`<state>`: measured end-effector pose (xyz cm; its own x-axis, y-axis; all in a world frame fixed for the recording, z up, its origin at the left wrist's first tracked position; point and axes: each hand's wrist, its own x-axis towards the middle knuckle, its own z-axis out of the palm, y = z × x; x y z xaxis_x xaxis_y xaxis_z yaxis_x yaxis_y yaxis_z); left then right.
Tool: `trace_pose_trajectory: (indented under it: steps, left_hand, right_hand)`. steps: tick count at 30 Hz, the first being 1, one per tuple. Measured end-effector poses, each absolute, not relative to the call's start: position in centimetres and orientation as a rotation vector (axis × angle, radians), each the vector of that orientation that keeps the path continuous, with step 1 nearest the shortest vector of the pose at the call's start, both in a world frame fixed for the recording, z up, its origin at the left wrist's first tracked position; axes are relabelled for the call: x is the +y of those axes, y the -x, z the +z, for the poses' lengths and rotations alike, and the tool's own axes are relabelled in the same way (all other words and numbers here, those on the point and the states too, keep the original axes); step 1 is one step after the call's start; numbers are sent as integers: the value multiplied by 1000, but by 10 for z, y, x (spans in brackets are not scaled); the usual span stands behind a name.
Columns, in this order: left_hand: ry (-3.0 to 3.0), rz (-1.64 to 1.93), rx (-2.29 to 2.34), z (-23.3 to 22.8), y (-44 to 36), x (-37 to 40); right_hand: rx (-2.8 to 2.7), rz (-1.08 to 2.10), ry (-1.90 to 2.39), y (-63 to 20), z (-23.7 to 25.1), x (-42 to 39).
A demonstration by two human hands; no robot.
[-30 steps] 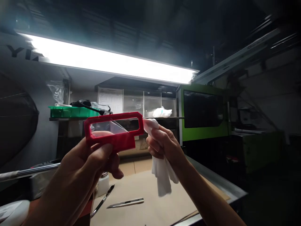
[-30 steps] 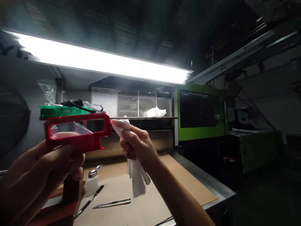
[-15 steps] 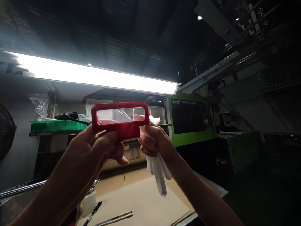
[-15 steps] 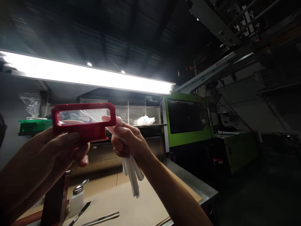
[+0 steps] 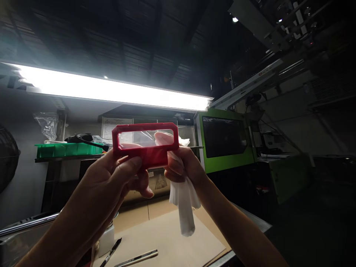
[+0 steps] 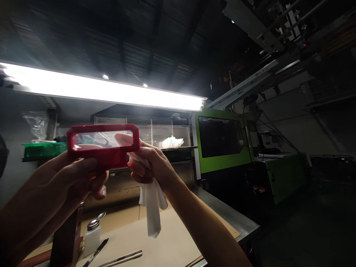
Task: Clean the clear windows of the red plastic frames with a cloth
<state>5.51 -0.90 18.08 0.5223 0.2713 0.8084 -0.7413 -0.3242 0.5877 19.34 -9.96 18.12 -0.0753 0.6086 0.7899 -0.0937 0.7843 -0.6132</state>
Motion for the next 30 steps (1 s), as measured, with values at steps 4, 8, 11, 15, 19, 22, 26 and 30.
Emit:
trace_pose_trajectory:
  steps: [4, 8, 11, 15, 19, 22, 26, 30]
  left_hand:
    - [-1620, 1068, -419, 179, -56, -8]
    - [-1618, 1029, -362, 178, -55, -9]
    - [-1629, 991, -335, 179, -55, -8]
    - [-1625, 995, -339, 180, -53, -6]
    - [-1606, 1019, -342, 180, -54, -5]
    - [-1595, 1023, -335, 179, -54, -6]
    - [-1604, 1036, -320, 180, -54, -7]
    - [-1610, 1026, -324, 182, -52, -8]
  right_hand:
    - [-1564, 611, 448, -196, 182, -99]
    - [-1592, 637, 443, -201, 182, -98]
    - [-1626, 653, 401, -202, 181, -96]
    - [-1594, 657, 355, -198, 180, -94]
    - [-1528, 594, 334, -196, 179, -94]
    - [-1492, 551, 350, -196, 178, -95]
    - [-1538, 538, 399, -196, 179, -95]
    - [-1577, 529, 438, -194, 181, -95]
